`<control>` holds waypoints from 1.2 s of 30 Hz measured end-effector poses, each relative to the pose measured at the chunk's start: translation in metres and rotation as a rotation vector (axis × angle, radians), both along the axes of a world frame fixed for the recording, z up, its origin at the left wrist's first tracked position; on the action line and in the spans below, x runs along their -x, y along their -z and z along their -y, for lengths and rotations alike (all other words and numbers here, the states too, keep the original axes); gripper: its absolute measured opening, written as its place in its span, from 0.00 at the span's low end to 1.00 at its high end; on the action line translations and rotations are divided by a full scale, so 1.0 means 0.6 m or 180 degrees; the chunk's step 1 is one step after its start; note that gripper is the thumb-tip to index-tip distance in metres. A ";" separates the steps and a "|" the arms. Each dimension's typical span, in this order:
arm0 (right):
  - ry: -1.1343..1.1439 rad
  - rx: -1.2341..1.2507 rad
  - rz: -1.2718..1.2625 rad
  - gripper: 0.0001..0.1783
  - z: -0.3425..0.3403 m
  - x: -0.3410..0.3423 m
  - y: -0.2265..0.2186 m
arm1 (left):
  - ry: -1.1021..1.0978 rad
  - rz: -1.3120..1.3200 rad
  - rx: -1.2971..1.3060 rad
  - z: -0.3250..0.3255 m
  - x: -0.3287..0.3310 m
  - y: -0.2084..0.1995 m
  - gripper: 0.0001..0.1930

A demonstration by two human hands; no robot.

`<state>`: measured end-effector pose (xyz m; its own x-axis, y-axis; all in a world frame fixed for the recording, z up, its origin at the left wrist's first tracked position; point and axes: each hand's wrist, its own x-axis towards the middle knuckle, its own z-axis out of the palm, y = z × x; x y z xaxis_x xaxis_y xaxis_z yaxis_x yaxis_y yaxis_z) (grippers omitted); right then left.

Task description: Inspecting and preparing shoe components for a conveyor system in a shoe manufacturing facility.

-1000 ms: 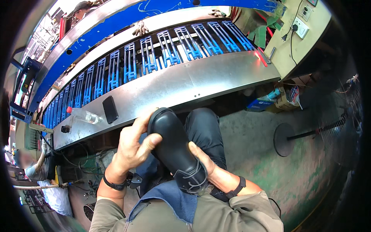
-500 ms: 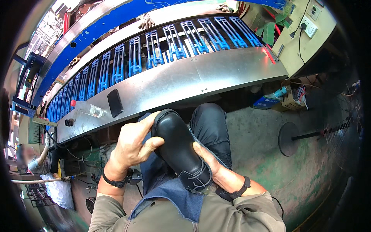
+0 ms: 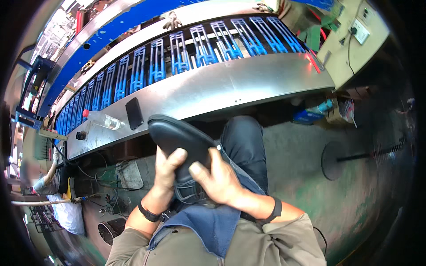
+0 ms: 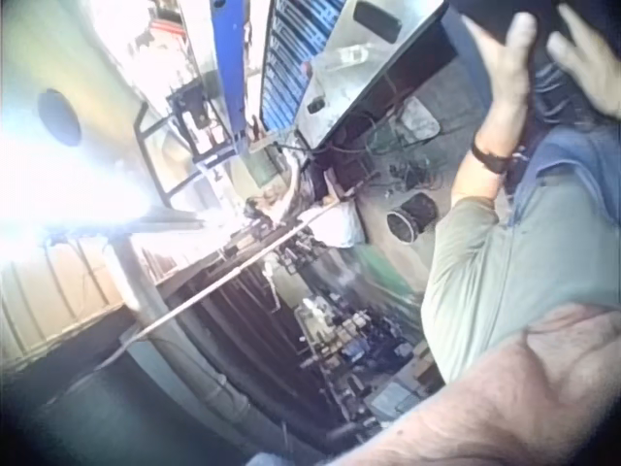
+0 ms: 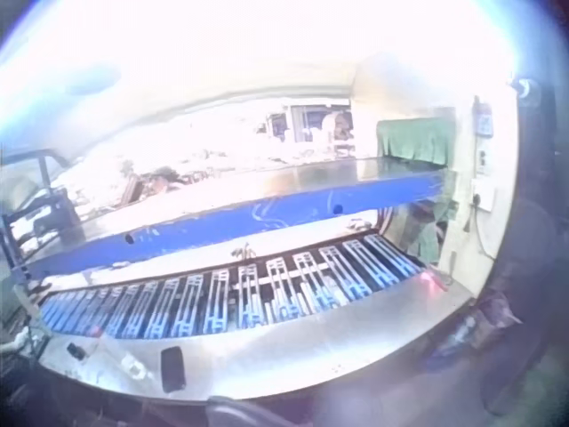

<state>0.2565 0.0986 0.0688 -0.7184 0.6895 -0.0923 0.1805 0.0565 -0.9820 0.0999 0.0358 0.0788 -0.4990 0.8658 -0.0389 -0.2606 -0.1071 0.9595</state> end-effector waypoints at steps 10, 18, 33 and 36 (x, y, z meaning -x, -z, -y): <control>-0.0683 -0.1635 -0.0378 0.14 -0.076 0.022 -0.050 | 0.0365 0.1714 -0.0040 0.044 0.063 0.030 0.33; -0.1344 -0.1774 -0.0671 0.33 -0.121 0.083 -0.070 | 0.1003 0.1394 -0.0106 0.036 0.045 0.018 0.43; -0.1269 -0.2070 -0.0794 0.36 -0.104 0.058 -0.054 | 0.1021 0.1740 -0.0011 0.048 0.030 0.067 0.41; -0.0907 -0.2355 -0.0116 0.32 -0.062 0.037 -0.047 | 0.0787 0.1936 0.0068 0.057 0.026 0.086 0.38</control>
